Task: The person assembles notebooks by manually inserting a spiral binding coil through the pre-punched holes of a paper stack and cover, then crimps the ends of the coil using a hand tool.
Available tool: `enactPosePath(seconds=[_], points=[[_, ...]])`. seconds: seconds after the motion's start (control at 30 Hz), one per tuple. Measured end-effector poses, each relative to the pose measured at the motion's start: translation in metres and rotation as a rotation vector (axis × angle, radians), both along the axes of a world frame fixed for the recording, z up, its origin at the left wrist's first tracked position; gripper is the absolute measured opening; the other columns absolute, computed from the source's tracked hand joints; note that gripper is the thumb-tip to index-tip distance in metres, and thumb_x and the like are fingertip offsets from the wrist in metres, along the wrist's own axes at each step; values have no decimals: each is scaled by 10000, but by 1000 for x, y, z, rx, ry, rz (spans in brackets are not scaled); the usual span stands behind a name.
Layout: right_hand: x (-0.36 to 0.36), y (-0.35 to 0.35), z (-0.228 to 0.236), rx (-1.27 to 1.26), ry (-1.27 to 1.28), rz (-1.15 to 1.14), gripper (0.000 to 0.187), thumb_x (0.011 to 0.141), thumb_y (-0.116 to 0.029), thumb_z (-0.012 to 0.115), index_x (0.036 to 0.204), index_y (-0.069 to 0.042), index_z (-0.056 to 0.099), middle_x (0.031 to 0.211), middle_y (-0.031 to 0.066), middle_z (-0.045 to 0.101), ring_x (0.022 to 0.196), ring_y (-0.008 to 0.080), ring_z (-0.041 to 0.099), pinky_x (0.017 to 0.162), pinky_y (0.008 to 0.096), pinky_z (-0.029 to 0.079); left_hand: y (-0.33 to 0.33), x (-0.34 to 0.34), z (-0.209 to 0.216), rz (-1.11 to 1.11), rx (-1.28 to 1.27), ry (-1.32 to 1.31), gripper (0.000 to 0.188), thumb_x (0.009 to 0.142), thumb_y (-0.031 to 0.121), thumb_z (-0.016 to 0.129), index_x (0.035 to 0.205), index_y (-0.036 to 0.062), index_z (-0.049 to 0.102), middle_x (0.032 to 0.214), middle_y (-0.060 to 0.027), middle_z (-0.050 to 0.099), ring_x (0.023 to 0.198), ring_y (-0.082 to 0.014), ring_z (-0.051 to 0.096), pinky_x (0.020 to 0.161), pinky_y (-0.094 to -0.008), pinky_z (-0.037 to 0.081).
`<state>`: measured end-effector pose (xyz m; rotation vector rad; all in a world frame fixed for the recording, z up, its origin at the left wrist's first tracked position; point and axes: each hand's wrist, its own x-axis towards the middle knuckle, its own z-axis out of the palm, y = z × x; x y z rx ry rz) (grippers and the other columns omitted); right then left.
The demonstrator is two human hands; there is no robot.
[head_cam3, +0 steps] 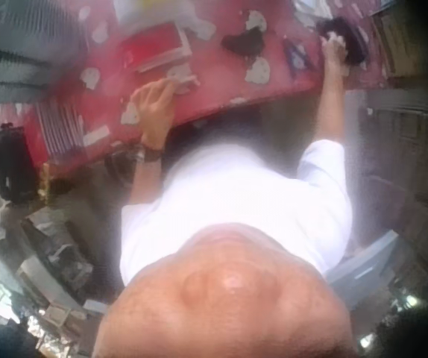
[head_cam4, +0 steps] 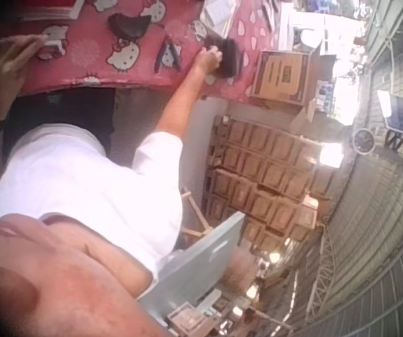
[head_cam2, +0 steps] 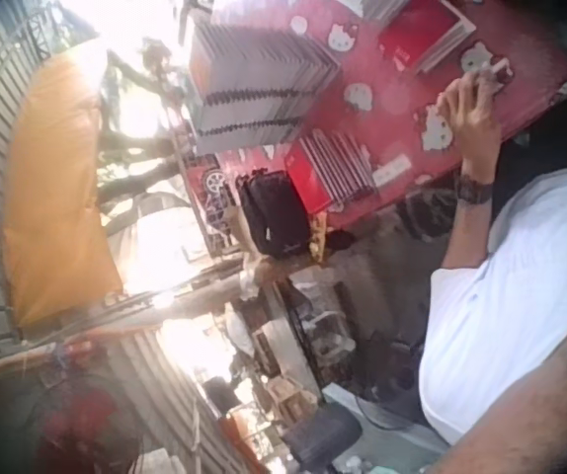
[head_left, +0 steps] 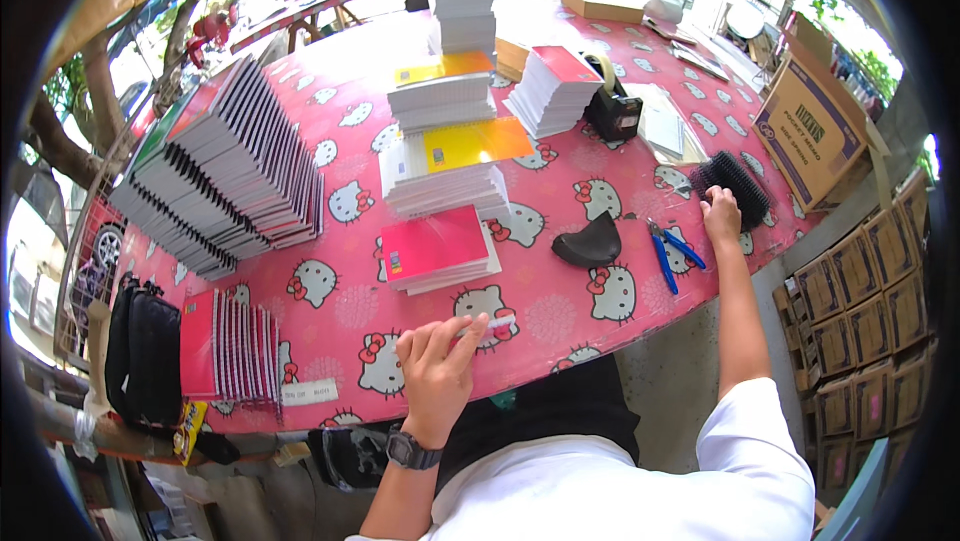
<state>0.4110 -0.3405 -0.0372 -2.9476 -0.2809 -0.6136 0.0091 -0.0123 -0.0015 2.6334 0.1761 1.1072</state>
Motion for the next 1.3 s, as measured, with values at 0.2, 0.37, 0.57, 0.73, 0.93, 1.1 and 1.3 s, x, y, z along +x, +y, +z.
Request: enactPosePath(seconds=[0.2,0.37,0.57,0.73,0.93,1.1,1.3], points=[[12,4,2,-12,32,21,161,825,-136,665,953,-56,609,1018,144,588,1005,334,572,868,428,481,10,-4,1,-12,9,-46,365,740,23,648,1075,154,709,953,-1,651,849,-182,572,804,-349,373],[21,-11,13,43,-98,80,148,804,-58,609,948,-32,582,987,162,577,989,348,549,883,434,456,20,2,6,-26,-8,-26,335,741,27,646,1043,154,714,952,2,657,857,-178,578,799,-351,379],[-38,39,45,587,115,361,384,837,-13,498,1219,-48,488,871,106,612,748,229,590,729,341,483,16,8,6,13,-54,-43,318,721,24,662,1006,148,724,931,-2,660,859,-185,583,800,-346,380],[-197,140,71,731,879,911,259,947,-52,503,1200,-45,555,904,86,624,767,196,580,715,304,470,12,8,-2,46,-80,-62,233,741,79,707,963,148,725,919,7,657,841,-174,583,791,-335,372],[-234,179,59,707,789,1175,268,924,-39,541,1190,-14,565,1019,150,625,917,254,623,818,318,479,13,10,-1,34,-89,-74,187,766,115,713,947,160,726,882,25,659,820,-161,582,783,-331,368],[-242,204,40,719,474,1016,229,921,-47,560,1146,-10,576,934,113,588,795,219,585,729,323,482,13,12,-2,25,-82,-79,195,762,106,710,953,146,725,916,17,675,830,-163,591,790,-329,371],[-269,236,35,767,305,997,197,877,-47,580,1075,-43,585,912,147,581,814,346,590,708,401,495,19,12,-2,-10,-72,-79,220,745,81,705,956,139,723,932,9,683,843,-166,602,782,-333,383]])
